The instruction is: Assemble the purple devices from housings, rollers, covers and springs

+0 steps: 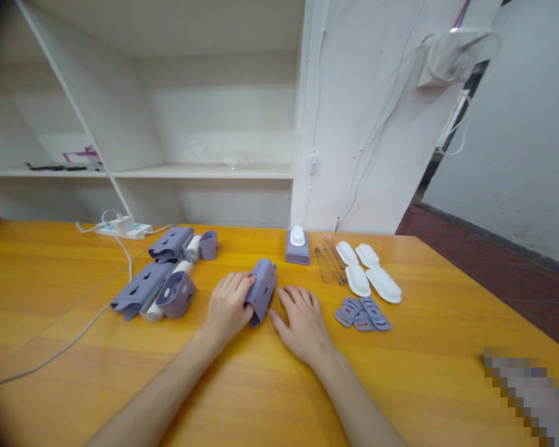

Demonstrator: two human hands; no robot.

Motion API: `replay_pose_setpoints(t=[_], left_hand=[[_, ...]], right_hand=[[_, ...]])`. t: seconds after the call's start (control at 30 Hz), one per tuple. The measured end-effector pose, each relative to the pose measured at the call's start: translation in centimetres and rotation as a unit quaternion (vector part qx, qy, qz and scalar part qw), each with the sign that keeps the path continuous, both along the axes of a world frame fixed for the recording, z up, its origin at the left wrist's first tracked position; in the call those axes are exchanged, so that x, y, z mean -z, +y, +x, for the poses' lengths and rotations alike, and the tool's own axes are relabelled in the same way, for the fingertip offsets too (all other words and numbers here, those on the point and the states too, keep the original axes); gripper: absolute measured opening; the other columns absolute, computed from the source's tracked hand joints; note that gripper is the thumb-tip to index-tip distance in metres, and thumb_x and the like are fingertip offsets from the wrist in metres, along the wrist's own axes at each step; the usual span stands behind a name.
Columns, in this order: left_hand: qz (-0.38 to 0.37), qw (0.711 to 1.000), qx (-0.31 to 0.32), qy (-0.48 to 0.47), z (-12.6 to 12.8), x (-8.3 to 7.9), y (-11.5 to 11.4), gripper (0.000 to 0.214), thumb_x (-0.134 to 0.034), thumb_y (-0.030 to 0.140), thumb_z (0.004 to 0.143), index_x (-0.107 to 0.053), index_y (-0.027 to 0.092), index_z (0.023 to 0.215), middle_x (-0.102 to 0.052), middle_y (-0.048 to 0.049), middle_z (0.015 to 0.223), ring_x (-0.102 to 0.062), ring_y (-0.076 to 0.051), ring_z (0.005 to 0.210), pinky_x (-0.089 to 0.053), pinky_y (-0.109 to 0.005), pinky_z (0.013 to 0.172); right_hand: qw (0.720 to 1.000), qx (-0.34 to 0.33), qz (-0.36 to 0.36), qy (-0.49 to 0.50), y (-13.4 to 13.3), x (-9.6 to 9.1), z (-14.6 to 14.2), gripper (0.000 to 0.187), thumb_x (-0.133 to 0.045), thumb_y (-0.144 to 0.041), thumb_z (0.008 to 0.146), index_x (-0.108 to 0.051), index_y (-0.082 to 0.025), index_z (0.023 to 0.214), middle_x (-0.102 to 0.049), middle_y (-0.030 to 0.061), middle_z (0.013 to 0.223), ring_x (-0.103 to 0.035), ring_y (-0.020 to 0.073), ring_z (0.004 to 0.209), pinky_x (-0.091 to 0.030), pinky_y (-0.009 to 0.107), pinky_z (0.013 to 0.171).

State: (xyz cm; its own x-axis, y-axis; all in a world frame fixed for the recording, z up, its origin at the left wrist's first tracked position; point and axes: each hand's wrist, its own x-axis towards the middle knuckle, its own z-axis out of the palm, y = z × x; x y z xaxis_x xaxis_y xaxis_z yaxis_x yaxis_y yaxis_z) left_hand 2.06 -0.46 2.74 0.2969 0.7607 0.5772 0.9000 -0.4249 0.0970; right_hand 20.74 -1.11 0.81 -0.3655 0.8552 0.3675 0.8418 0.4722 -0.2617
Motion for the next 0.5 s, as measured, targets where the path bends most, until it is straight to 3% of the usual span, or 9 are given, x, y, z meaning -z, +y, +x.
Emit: replay_pose_setpoints(t=[0.13,0.33,0.5], left_hand=[[-0.056,0.994,-0.094,0.023,-0.3,0.0,0.3,0.026,-0.048,0.010,0.072,-0.054,0.018,0.096,-0.062,-0.0065,0.087,-0.053,-0.025,0.090,-0.041,-0.037,0.078],[-0.115,0.985,-0.118,0.041,-0.1,0.4,0.6,0.034,-0.048,0.008,0.070,-0.051,0.018,0.103,-0.059,-0.0076,0.096,-0.051,-0.024,0.097,-0.041,-0.033,0.079],[-0.128,0.980,-0.137,0.062,0.6,-1.0,-1.3,0.046,-0.048,0.017,0.076,-0.042,0.017,0.121,-0.053,-0.0111,0.106,-0.051,-0.026,0.098,-0.044,-0.031,0.069]], right_hand=[[1.000,0.002,0.001,0.016,0.0,0.1,0.1,0.044,-0.046,-0.036,0.087,-0.047,-0.019,0.128,-0.054,0.0094,0.125,-0.045,0.0250,0.115,-0.031,0.043,0.100],[1.000,-0.010,-0.006,0.025,-0.2,-0.2,0.2,0.055,-0.047,-0.044,0.087,-0.035,-0.028,0.138,-0.048,0.0087,0.132,-0.043,0.0252,0.118,-0.032,0.044,0.100],[1.000,-0.006,-0.005,0.011,-0.3,-0.2,0.1,0.056,-0.048,-0.046,0.085,-0.036,-0.030,0.138,-0.047,0.0091,0.132,-0.043,0.0259,0.120,-0.031,0.045,0.101]])
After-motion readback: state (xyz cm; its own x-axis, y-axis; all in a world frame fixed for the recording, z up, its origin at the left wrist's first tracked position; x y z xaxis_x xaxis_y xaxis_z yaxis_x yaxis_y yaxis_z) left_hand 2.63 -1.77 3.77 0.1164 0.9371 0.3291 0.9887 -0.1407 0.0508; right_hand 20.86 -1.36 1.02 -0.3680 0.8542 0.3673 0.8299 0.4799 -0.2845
